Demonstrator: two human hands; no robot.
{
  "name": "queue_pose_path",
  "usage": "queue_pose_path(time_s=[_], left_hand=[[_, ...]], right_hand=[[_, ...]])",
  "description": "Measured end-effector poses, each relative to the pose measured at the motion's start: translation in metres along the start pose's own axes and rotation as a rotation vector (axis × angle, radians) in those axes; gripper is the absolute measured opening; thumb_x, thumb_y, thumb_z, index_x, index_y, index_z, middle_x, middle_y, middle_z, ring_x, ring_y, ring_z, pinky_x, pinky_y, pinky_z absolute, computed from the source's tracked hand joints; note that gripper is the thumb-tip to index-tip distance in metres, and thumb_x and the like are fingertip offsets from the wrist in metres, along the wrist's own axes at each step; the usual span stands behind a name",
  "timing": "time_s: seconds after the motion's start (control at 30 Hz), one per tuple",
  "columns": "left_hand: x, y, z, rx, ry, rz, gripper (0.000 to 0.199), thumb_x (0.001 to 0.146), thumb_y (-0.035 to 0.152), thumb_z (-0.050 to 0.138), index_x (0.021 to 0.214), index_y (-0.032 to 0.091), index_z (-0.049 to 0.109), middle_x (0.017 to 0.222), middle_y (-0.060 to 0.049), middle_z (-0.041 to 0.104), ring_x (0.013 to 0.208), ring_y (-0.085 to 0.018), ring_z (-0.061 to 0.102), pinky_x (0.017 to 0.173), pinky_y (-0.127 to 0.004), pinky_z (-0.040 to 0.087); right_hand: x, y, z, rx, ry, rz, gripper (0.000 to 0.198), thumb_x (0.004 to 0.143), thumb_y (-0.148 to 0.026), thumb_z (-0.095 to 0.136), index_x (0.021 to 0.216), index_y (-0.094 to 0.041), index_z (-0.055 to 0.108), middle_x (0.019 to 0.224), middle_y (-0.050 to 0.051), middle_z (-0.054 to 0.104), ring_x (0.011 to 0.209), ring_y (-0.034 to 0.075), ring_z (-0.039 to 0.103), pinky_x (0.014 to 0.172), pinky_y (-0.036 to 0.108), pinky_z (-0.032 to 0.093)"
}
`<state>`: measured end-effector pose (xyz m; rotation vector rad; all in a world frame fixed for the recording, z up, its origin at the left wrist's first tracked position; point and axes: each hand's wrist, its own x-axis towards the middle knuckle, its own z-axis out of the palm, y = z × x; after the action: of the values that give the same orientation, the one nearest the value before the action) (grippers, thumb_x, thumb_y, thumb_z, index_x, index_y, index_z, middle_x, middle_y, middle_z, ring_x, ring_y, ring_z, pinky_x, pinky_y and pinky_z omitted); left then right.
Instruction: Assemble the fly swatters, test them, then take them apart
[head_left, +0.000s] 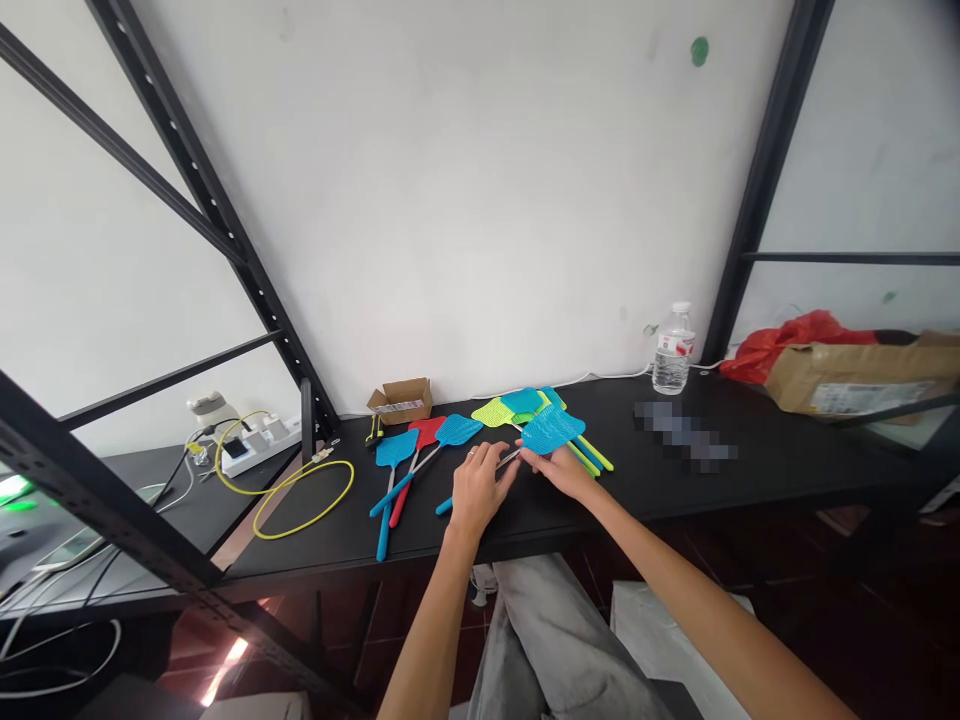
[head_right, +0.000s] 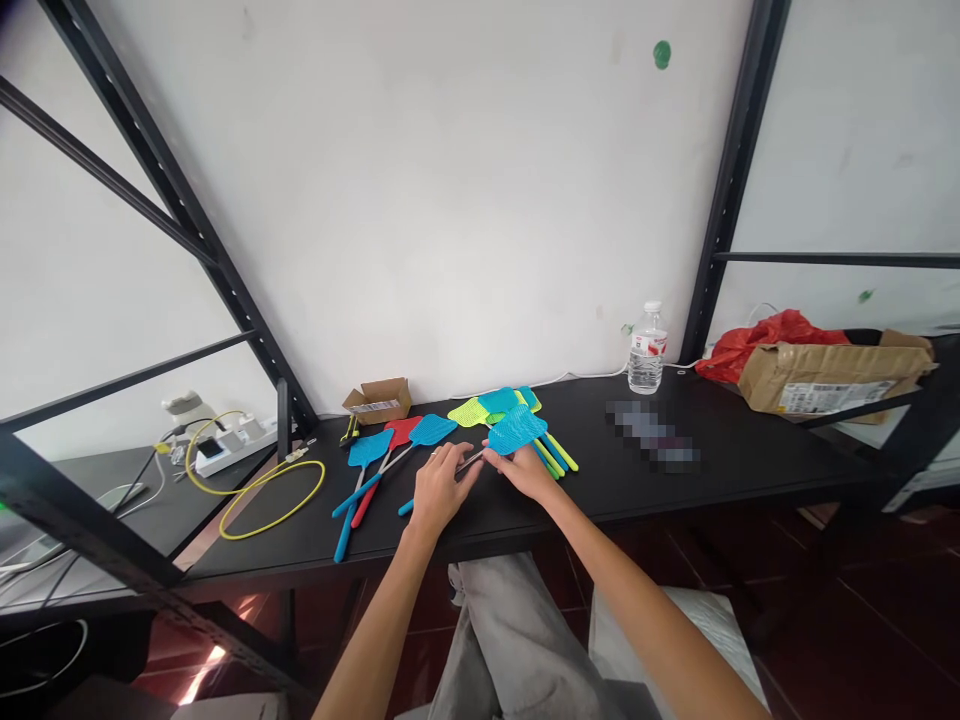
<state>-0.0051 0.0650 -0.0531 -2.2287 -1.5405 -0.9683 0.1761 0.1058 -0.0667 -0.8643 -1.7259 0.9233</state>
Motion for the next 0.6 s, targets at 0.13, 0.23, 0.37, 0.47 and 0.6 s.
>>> queue_pose_path(time_s=[0.13,0.23,0.37,0.47,0.6], left_hand=[[0.0008,-0.0009,0.0023,0.015,-0.022,0.021,0.030,0.098,0.044,0.042,0.105,0.025,0.064,0.097,-0.005,0.064,0.093,-0.018,0.059,0.077,-0.026,0.042],[0.0019,-0.0001,0.0018,0.029,-0.043,0.003,0.031,0.099,0.042,0.039,0.107,0.026,0.064,0.098,-0.005,0.065,0.094,-0.018,0.058,0.076,-0.026,0.042],[0.0033,0.0024,0.0003,0.048,-0.056,0.005,0.035,0.100,0.043,0.034,0.111,0.028,0.064,0.098,-0.005,0.065,0.095,-0.019,0.057,0.074,-0.026,0.041],[0.0035,0.0033,0.0005,0.062,-0.067,-0.002,0.036,0.100,0.043,0.033,0.113,0.029,0.064,0.097,-0.005,0.066,0.094,-0.020,0.057,0.074,-0.027,0.040],[0.0030,0.0025,0.0030,0.055,-0.080,-0.012,0.037,0.100,0.043,0.033,0.116,0.029,0.064,0.095,-0.006,0.069,0.093,-0.020,0.058,0.072,-0.027,0.040]], right_hand=[[0.0023,0.0051,-0.0028,0.123,-0.015,0.042,0.044,0.083,-0.054,0.061,0.108,-0.018,0.068,0.093,0.007,0.072,0.071,0.018,0.061,0.060,0.029,0.047],[0.0030,0.0061,-0.0031,0.159,-0.016,0.034,0.044,0.083,-0.055,0.061,0.107,-0.019,0.068,0.094,0.006,0.072,0.068,0.016,0.059,0.058,0.028,0.045],[0.0041,0.0065,-0.0031,0.186,-0.016,-0.003,0.045,0.085,-0.056,0.058,0.110,-0.019,0.067,0.092,0.006,0.071,0.065,0.015,0.056,0.057,0.027,0.043],[0.0042,0.0055,-0.0040,0.171,-0.014,-0.019,0.047,0.085,-0.057,0.057,0.112,-0.020,0.067,0.089,0.005,0.070,0.064,0.015,0.055,0.057,0.027,0.043],[0.0034,0.0038,-0.0055,0.166,0.001,-0.029,0.048,0.086,-0.058,0.055,0.112,-0.019,0.067,0.090,0.006,0.069,0.063,0.014,0.054,0.056,0.027,0.043]])
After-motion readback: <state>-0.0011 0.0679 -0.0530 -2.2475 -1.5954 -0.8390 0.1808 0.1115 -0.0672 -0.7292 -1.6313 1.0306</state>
